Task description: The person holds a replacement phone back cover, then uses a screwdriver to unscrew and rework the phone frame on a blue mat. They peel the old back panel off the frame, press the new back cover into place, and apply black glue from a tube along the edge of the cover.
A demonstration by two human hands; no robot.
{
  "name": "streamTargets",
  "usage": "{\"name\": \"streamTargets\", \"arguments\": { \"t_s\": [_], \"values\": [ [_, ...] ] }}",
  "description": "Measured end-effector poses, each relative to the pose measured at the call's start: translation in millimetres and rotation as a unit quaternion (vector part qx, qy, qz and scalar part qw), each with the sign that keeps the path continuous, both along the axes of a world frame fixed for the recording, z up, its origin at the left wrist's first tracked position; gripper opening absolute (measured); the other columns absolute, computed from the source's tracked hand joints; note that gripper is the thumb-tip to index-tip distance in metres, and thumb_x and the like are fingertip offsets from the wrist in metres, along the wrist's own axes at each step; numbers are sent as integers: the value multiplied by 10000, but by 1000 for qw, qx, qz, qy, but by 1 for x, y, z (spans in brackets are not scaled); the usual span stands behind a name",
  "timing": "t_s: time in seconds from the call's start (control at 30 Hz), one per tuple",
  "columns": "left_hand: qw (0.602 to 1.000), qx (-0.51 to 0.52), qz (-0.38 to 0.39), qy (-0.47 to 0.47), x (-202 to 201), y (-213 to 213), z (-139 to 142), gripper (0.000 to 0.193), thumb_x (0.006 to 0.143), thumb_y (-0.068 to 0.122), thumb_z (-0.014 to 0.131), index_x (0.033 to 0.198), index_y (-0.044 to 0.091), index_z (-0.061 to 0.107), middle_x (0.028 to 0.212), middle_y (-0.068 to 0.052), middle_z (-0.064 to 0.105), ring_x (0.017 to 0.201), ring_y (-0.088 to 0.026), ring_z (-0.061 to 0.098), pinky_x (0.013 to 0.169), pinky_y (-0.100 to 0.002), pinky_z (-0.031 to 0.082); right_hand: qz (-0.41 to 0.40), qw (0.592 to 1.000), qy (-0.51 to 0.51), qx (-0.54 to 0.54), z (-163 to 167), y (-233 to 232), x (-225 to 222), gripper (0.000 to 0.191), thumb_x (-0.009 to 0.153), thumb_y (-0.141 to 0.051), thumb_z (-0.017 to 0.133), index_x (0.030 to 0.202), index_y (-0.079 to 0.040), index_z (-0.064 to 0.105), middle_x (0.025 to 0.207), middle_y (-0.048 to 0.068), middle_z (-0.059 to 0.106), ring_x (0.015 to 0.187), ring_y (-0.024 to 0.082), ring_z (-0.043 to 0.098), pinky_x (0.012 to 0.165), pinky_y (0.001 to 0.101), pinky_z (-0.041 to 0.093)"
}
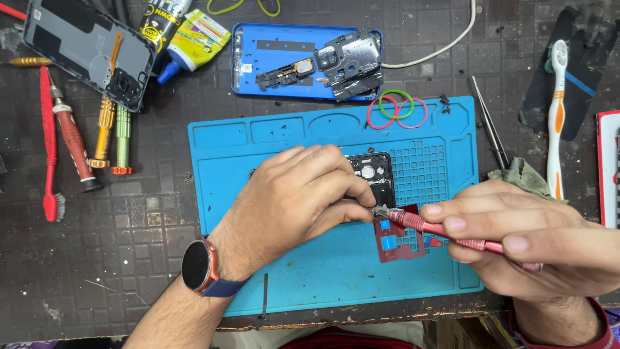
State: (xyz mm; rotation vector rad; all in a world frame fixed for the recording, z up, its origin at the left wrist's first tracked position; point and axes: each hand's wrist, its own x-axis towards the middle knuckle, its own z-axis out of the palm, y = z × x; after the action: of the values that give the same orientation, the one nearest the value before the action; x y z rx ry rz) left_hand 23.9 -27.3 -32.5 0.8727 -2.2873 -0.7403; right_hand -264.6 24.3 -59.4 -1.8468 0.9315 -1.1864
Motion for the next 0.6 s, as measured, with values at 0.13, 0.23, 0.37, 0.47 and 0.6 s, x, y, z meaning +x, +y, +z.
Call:
{"name": "streamTargets", "arguments": {
  "t_s": [0.13,0.23,0.37,0.47,0.6],
  "values": [
    [1000,1,-2,-4,0,0,0,213,886,327,792,960,155,690,929,16,636,881,-195,659,751,-347,504,0,999,40,1,4,-1,1,290,771,33,796,1015,-80,686,1059,113,762,860,221,768,766,321,611],
    [1000,4,-2,-4,0,-1,0,213,885,326,794,955,154,689,921,19,636,878,-193,660,748,-347,505,7,999,24,-40,6,-3,5,320,776,59,785,1014,-59,606,1048,151,745,881,288,770,772,389,632],
    [1000,9,-3,-2,0,-1,0,215,889,322,795,949,149,683,924,22,640,883,-190,662,753,-347,509,19,989,-45,-141,6,-5,11,390,807,51,766,1027,-43,458,1048,171,705,944,381,768,799,491,665],
    [1000,10,-2,-2,0,-1,1,215,889,321,796,947,148,682,926,22,641,882,-189,662,751,-346,509,17,989,-18,-146,4,-5,7,378,828,52,763,1031,-67,468,1074,146,708,953,347,770,803,454,656],
    [1000,8,-3,-5,1,-2,0,214,884,325,795,948,153,685,924,20,639,880,-192,659,751,-348,507,55,997,56,-1,3,-2,-9,346,773,-25,804,1090,-93,682,1123,117,759,931,246,786,793,350,625]
  ]
}}
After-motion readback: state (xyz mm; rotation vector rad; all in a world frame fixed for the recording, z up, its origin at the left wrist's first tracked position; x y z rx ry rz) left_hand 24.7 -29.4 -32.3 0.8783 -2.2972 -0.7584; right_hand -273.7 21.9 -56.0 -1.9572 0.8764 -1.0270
